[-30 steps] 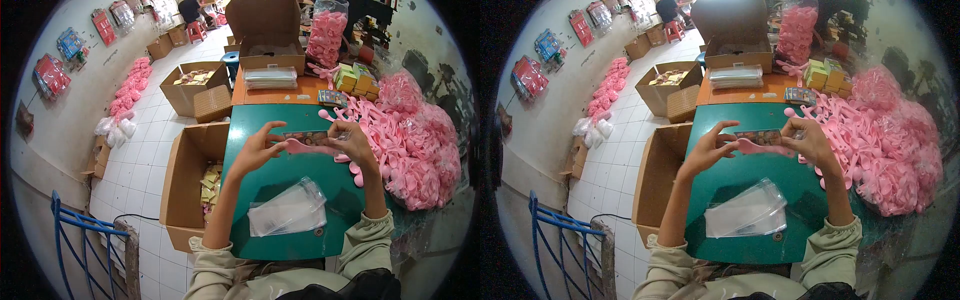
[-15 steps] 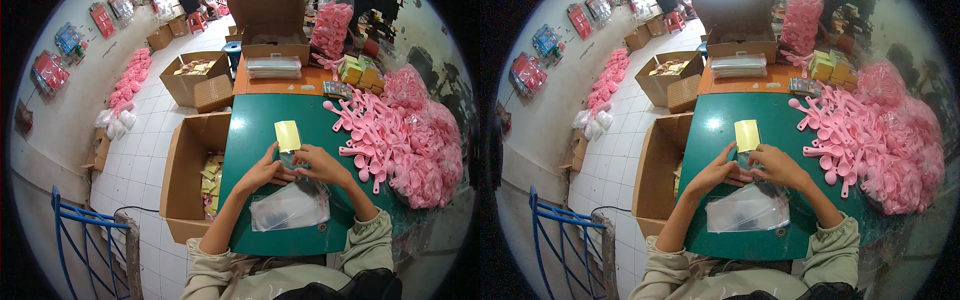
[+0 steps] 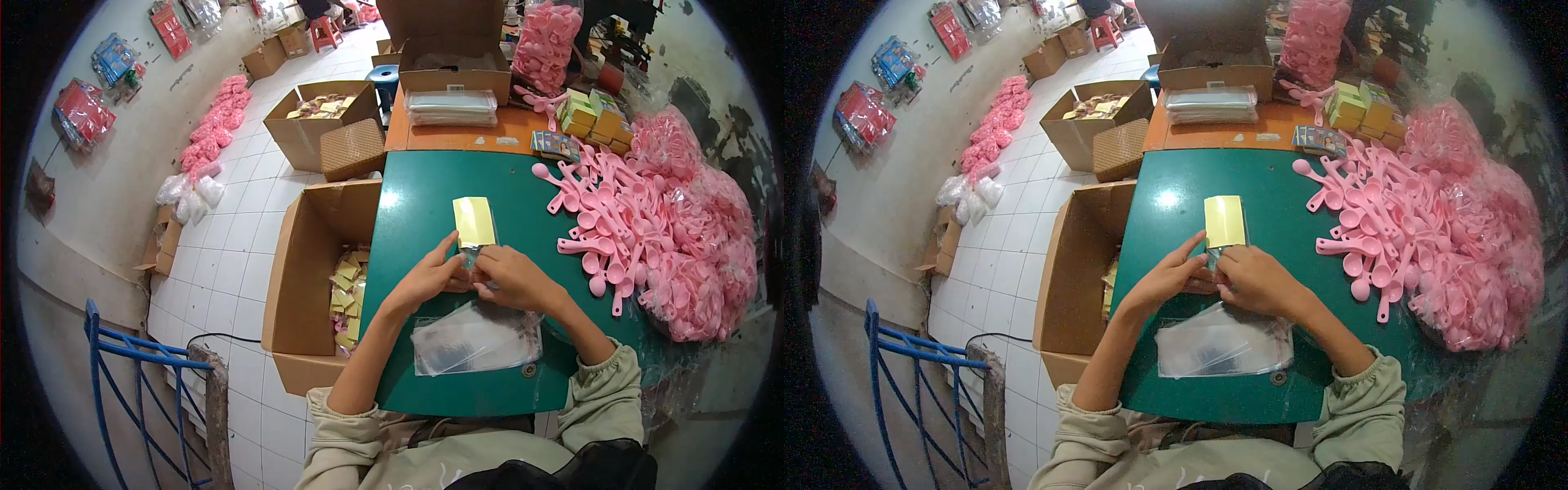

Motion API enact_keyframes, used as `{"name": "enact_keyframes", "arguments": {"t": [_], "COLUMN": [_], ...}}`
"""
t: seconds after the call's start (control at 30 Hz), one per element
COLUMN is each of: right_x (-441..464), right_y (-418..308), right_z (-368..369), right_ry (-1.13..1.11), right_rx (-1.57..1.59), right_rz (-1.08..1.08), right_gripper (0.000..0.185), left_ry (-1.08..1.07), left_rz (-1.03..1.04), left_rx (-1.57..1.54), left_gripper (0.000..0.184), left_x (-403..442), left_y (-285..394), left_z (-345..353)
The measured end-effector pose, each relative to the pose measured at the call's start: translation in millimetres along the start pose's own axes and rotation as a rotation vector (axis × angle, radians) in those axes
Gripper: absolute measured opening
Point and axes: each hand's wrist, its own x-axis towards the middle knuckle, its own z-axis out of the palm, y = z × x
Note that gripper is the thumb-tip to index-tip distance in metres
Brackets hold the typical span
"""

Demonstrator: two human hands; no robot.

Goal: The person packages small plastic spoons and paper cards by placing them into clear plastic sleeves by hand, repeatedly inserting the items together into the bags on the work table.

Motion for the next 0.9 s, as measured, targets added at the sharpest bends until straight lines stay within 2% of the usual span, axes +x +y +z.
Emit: {"name": "enact_keyframes", "arguments": {"t": [0.03, 0.13, 0.23, 0.33, 0.37, 0.43, 0.5, 0.53, 0.57, 0.6, 0.67, 0.7, 0.73, 0.77, 0.9], "right_x": [0.5, 0.5, -0.7, -9.8, -15.1, -32.3, -63.7, -85.8, -109.7, -134.4, -214.3, -225.7, -246.1, -260.4, -357.3], "right_y": [-3.3, -6.2, -6.6, -9.1, -9.4, -8.6, -4.3, -11.3, -15.6, -20.3, 12.1, 5.3, 17.4, 42.5, 104.1], "right_z": [0.9, 15.3, 20.0, -0.6, -11.0, -37.9, -80.2, -109.7, -138.0, -167.0, -228.7, -254.4, -282.7, -298.8, -298.3], "right_ry": [0.023, 0.065, 0.106, -0.040, -0.019, 0.024, 0.118, 0.150, 0.225, 0.329, 0.338, 0.427, 0.453, 0.639, 0.293], "right_rx": [-0.078, -0.216, -0.043, 0.232, 0.283, 0.384, 0.441, 0.651, 0.631, 0.543, 0.531, 0.503, 0.216, -0.049, -1.028], "right_rz": [-0.026, -0.069, -0.135, -0.042, -0.020, 0.026, 0.179, 0.372, 0.527, 0.552, 0.383, 0.379, 0.566, 0.818, 1.004], "right_gripper": [0.017, 0.017, 0.014, 0.015, 0.014, 0.013, 0.011, 0.010, 0.016, 0.023, 0.027, 0.020, 0.021, 0.030, 0.039], "left_ry": [0.035, 0.147, 0.165, 0.220, 0.185, 0.112, -0.006, -0.052, -0.096, -0.100, -0.104, -0.114, -0.125, -0.134, -0.117], "left_rz": [0.025, 0.069, 0.157, 0.195, 0.171, 0.118, 0.093, 0.098, 0.105, 0.085, 0.043, 0.042, 0.043, 0.045, 0.060], "left_rx": [-0.020, 0.342, 0.363, 0.313, 0.200, -0.025, 0.022, 0.050, 0.076, 0.072, 0.067, 0.063, 0.059, 0.054, 0.070], "left_gripper": [0.056, 0.052, 0.050, 0.044, 0.043, 0.041, 0.039, 0.037, 0.035, 0.033, 0.030, 0.029, 0.028, 0.027, 0.025], "left_x": [2.7, 6.9, 19.9, 25.8, 22.3, 11.6, 8.8, 11.1, 12.8, 13.1, 12.4, 13.5, 16.1, 17.4, 16.6], "left_y": [-2.9, -4.2, -24.8, -34.0, -27.4, -11.1, -6.8, -10.3, -12.1, -11.0, -8.0, -9.9, -13.2, -14.6, -7.7], "left_z": [2.2, 7.0, 0.5, -5.1, -1.6, 5.9, 3.8, 0.0, -2.3, -2.8, -3.8, -5.7, -8.4, -9.5, -7.6]}}
